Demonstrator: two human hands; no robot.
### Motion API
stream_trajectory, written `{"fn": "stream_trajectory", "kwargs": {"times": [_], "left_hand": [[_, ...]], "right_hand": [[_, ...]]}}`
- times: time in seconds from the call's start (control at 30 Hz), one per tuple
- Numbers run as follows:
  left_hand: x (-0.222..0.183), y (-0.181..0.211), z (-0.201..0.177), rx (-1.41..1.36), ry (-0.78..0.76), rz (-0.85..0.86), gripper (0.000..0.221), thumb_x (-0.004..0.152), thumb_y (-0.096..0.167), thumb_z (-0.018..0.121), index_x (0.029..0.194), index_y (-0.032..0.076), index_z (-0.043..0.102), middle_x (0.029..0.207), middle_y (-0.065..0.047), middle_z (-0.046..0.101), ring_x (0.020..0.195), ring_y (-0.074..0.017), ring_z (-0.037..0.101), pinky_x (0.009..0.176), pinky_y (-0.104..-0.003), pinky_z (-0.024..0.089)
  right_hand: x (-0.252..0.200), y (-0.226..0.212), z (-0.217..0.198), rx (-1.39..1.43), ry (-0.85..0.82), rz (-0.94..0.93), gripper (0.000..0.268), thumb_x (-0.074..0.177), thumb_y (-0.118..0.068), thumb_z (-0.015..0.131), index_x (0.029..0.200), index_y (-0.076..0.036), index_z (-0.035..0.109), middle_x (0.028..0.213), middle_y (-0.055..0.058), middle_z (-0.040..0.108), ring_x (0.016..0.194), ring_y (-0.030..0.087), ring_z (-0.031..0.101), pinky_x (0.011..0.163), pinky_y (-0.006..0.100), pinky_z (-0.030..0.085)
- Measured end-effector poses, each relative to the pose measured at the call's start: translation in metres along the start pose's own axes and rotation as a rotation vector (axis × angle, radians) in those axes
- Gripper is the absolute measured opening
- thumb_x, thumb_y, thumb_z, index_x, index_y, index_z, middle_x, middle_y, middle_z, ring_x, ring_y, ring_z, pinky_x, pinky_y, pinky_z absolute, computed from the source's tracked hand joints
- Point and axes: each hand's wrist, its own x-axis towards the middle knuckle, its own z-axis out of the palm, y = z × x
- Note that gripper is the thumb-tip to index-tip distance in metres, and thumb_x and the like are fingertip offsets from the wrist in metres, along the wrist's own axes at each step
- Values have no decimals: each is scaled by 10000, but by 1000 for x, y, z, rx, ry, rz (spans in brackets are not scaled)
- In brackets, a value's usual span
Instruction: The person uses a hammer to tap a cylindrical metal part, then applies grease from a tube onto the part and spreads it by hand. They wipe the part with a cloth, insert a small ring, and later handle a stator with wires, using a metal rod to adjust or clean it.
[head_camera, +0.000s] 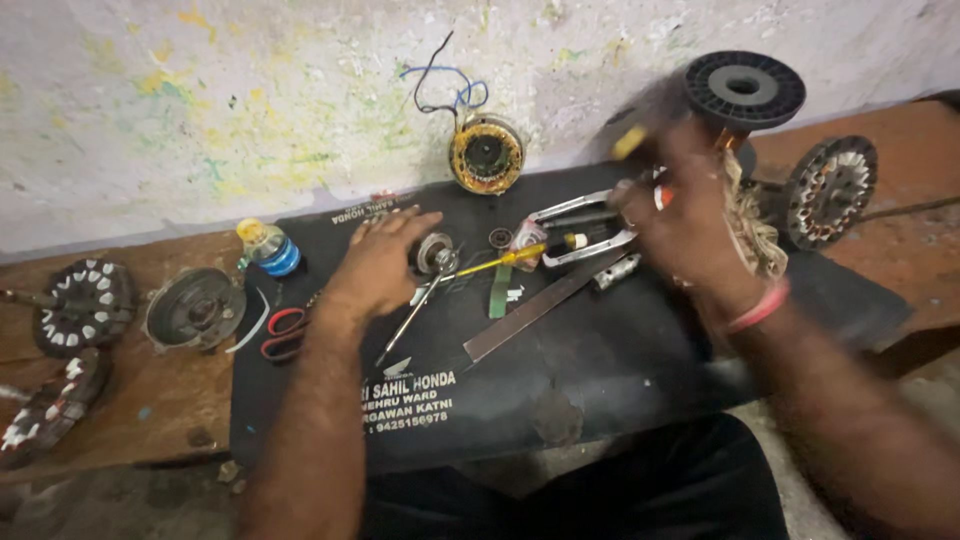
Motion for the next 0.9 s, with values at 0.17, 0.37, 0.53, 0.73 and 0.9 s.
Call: {"fn": "stream_trajectory", "kwargs": {"times": [0.17,0.37,0.53,0.73,0.9], "left_hand": [[12,-4,-1,-39,-27,161,689,736,104,784,1384,202,573,1396,-95,608,1326,-310,529,1171,-538,288],[18,3,-10,-222,197,265,683,632,154,850,1274,90,625,1226,-159,675,1137,-349,661,991,-419,526],[25,34,10,-498,474,228,628,679,199,871,1236,56,618,1160,-140,706,1082,-313,717,947,-412,568],[28,38,27,-435,584,265,658,695,194,888,1269,35,609,1164,-180,676,1065,-355,705,918,-426,583],[24,35,35,-350,616,159,746,712,251,914,1333,11,576,1127,-210,659,1014,-383,694,863,-451,585]], "right_hand": [[-39,-39,102,887,-217,332,401,968,-11,658,1342,-19,512,1253,111,626,1172,183,628,1020,329,543],[-20,-55,119,485,-114,321,454,943,-108,666,1368,-22,531,1206,142,687,1101,242,696,926,361,572],[-4,-53,118,273,58,-41,562,992,-117,656,1495,-4,433,1426,234,555,1350,416,539,1175,458,428],[-16,-41,124,307,9,43,699,981,-201,666,1573,-3,352,1571,258,440,1485,405,418,1244,447,341],[-17,-21,128,780,-73,249,631,993,-177,578,1569,-4,389,1641,186,399,1532,296,379,1244,401,320]]}}
